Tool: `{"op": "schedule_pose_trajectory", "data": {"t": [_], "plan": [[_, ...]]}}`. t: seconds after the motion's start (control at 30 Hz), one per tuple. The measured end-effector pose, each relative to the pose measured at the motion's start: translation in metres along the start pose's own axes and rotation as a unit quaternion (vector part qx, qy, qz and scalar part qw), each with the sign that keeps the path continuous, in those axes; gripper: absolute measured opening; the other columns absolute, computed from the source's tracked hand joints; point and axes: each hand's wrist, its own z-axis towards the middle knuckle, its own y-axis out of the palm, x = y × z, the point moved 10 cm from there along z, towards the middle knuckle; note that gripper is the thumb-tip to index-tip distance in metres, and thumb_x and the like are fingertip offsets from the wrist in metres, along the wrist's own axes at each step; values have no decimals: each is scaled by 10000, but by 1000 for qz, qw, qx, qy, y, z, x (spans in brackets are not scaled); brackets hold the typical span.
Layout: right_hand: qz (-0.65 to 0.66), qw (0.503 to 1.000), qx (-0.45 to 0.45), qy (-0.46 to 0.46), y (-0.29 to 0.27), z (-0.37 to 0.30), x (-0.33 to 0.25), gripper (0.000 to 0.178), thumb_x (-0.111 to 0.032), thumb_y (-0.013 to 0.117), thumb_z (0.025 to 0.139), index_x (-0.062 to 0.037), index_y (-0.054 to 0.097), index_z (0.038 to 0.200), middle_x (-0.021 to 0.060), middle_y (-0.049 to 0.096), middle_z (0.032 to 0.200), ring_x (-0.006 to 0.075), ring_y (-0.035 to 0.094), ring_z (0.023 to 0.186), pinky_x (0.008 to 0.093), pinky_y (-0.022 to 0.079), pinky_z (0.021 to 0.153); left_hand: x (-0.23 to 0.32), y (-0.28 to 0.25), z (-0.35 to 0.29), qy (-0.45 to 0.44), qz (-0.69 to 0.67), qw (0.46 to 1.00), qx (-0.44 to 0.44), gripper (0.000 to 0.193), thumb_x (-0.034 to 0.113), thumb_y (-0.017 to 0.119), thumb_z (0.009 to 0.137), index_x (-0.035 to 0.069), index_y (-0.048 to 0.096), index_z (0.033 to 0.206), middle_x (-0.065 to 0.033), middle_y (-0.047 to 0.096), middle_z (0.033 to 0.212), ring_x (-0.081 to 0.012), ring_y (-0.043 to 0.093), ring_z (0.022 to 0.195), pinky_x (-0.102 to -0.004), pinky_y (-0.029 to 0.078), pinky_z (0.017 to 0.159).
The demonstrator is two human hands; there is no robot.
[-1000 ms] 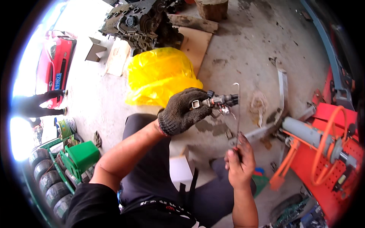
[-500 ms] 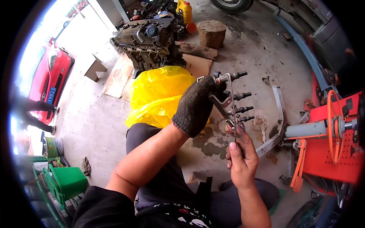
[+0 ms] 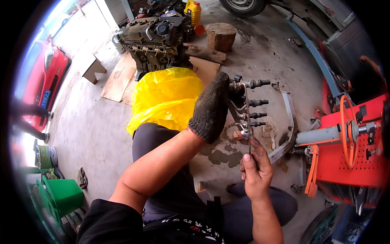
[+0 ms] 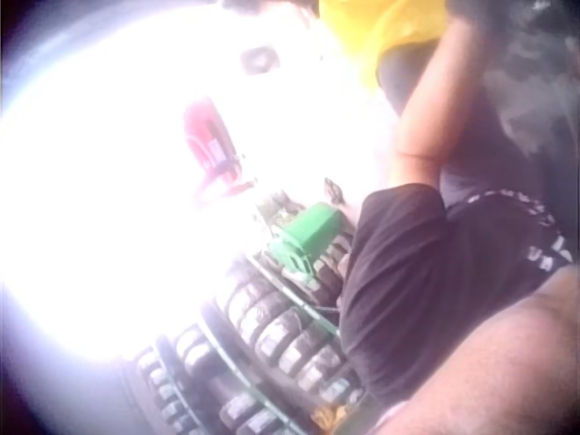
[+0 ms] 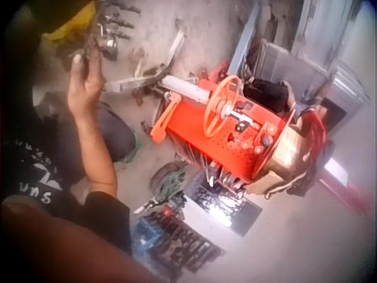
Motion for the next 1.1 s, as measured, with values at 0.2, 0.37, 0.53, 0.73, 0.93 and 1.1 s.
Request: {"op": "schedule_pose_trajectory", "data": {"t": [0.2, 0.37, 0.53, 0.73, 0.93, 1.1], "plan": [[-63, 998, -20, -10, 14, 13, 20, 466, -135, 546, 1046, -62, 452, 1497, -35, 505, 744, 19, 418, 615, 184, 352, 500, -56, 3, -1, -88, -167, 981, 41, 357, 338, 507, 1048, 9, 621, 1124, -131, 660, 901, -223, 640, 780, -360, 528, 729], [-257, 961, 6, -100, 10, 16, 14, 464, -110, 568, 1028, -45, 487, 1480, 120, 687, 1106, 173, 625, 807, 295, 508, 773, -75, 32, 7, -124, -54, 988, -80, 215, 135, 530, 989, 28, 608, 1158, -139, 634, 933, -222, 648, 731, -354, 543, 674], [-223, 975, 4, 7, -4, 21, 49, 451, -140, 570, 1029, -85, 505, 1472, 177, 712, 1131, 219, 658, 873, 318, 512, 851, -128, 67, -5, -245, -52, 946, -207, 272, 53, 602, 915, 35, 664, 1180, -153, 691, 977, -217, 712, 777, -349, 557, 667], [-235, 968, 10, 86, -15, 5, 118, 450, -206, 581, 1016, -105, 525, 1451, 213, 707, 1099, 289, 689, 921, 342, 516, 876, -204, 105, -65, -174, 185, 932, -257, 283, 81, 652, 863, 72, 704, 1141, -159, 719, 939, -289, 715, 884, -389, 556, 784], [-231, 959, 39, 162, 17, -45, 224, 447, -242, 558, 994, -176, 543, 1436, 266, 697, 988, 439, 675, 964, 477, 519, 832, -296, 91, -175, -254, 297, 893, -222, 208, 193, 614, 879, 93, 744, 1007, -182, 722, 955, -335, 709, 902, -422, 530, 810], [-223, 957, 53, 178, 21, -51, 222, 451, -246, 549, 990, -191, 542, 1438, 278, 694, 947, 456, 669, 935, 505, 516, 805, -308, 81, -187, -502, 13, 852, -152, 399, 401, 545, 941, 105, 666, 1179, -152, 719, 1058, -329, 668, 1022, -530, 499, 896]]}}
